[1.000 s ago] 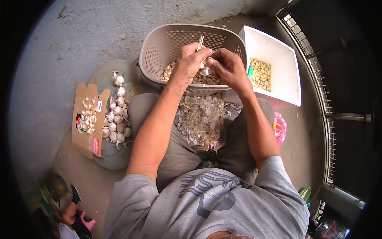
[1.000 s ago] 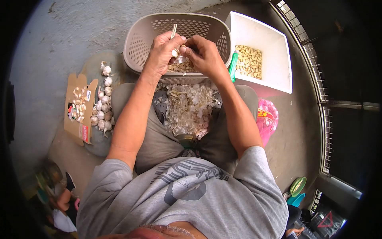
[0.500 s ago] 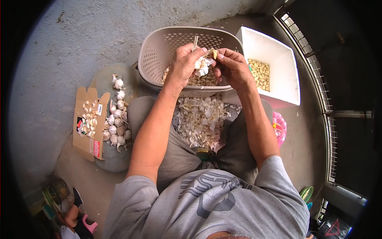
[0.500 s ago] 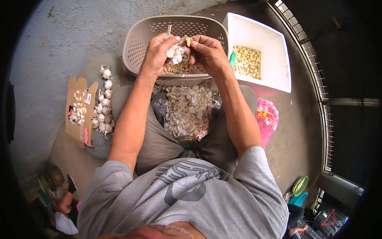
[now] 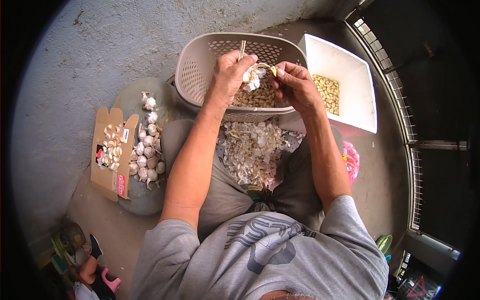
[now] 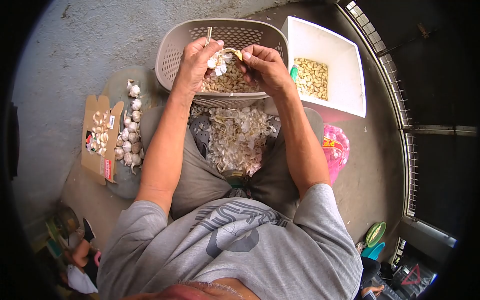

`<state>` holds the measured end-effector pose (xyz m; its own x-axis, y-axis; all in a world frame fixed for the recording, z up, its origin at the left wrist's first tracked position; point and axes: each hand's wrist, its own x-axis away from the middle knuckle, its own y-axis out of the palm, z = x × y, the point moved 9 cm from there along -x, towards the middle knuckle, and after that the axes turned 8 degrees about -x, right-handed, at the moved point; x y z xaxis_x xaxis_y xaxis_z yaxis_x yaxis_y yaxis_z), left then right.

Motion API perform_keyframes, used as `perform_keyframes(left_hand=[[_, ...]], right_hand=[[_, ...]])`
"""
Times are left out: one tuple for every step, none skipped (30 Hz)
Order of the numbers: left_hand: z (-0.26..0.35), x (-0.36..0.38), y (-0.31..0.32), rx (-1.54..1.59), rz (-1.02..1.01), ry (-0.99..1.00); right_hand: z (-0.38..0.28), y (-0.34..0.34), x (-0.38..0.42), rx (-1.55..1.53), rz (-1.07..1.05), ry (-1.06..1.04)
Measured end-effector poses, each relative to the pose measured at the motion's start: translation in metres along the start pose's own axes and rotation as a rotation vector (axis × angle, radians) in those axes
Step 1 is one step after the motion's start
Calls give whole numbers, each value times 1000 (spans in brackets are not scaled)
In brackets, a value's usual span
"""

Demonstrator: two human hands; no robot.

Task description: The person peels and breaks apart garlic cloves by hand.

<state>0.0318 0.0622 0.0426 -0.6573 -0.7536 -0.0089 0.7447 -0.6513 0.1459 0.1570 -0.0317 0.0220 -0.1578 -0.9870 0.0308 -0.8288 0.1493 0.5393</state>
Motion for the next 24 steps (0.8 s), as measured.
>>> perform_keyframes(left_hand=[[0, 0, 0, 1, 1, -6], [0, 0, -1, 5, 5, -1], [1, 0, 0, 9, 9, 5], [2, 0, 0, 13, 14, 10], [2, 0, -1, 9, 17, 16], [1, 0, -1, 5, 21, 22], [0, -1, -2, 1, 24, 27], [0, -1, -1, -6, 3, 32], [0, -1, 0, -13, -18, 36], [-2, -2, 1, -21, -39, 39], [-5, -4, 0, -103, -32, 82], [-3, -6, 3, -185, -27, 126], [0, -7, 6, -265, -21, 171], [-3, -4, 9, -316, -5, 170], [2, 0, 9, -322, 50, 187], [6, 2, 9, -328, 105, 203], [9, 4, 7, -334, 160, 221], [8, 3, 7, -340, 162, 221], [6, 2, 7, -346, 164, 221], [5, 1, 7, -352, 166, 222], [4, 1, 10, -369, 145, 212], [2, 2, 13, -385, 125, 200], [1, 3, 15, -402, 106, 188], [-2, 2, 15, -387, 99, 177]], right_hand=[[-1, -1, 0, 16, -1, 13], [0, -2, 0, 31, -3, 26], [-7, -7, 0, 222, 82, -52], [-12, -11, 0, 413, 166, -130], [-19, -13, 1, 603, 251, -208], [-23, -12, 2, 756, 265, -234], [-23, -10, 2, 783, 255, -236], [-22, -8, 3, 810, 245, -239], [-22, -2, 3, 836, 235, -241], [-20, 7, 3, 765, 191, -253], [-17, 16, 4, 693, 149, -265], [-13, 25, 3, 620, 109, -277], [-17, 34, 5, 636, 125, -454], [-15, 37, 4, 648, 107, -468], [-15, 38, 4, 660, 88, -483], [-13, 35, 3, 687, 100, -453], [-12, 31, 2, 713, 113, -424], [-12, 29, 2, 740, 126, -395], [-13, 25, 2, 691, 164, -358], [-13, 21, 2, 642, 200, -322], [-13, 17, 2, 594, 235, -286], [-12, 15, 3, 597, 247, -273], [-12, 12, 2, 600, 257, -261], [-11, 9, 1, 602, 267, -249]])
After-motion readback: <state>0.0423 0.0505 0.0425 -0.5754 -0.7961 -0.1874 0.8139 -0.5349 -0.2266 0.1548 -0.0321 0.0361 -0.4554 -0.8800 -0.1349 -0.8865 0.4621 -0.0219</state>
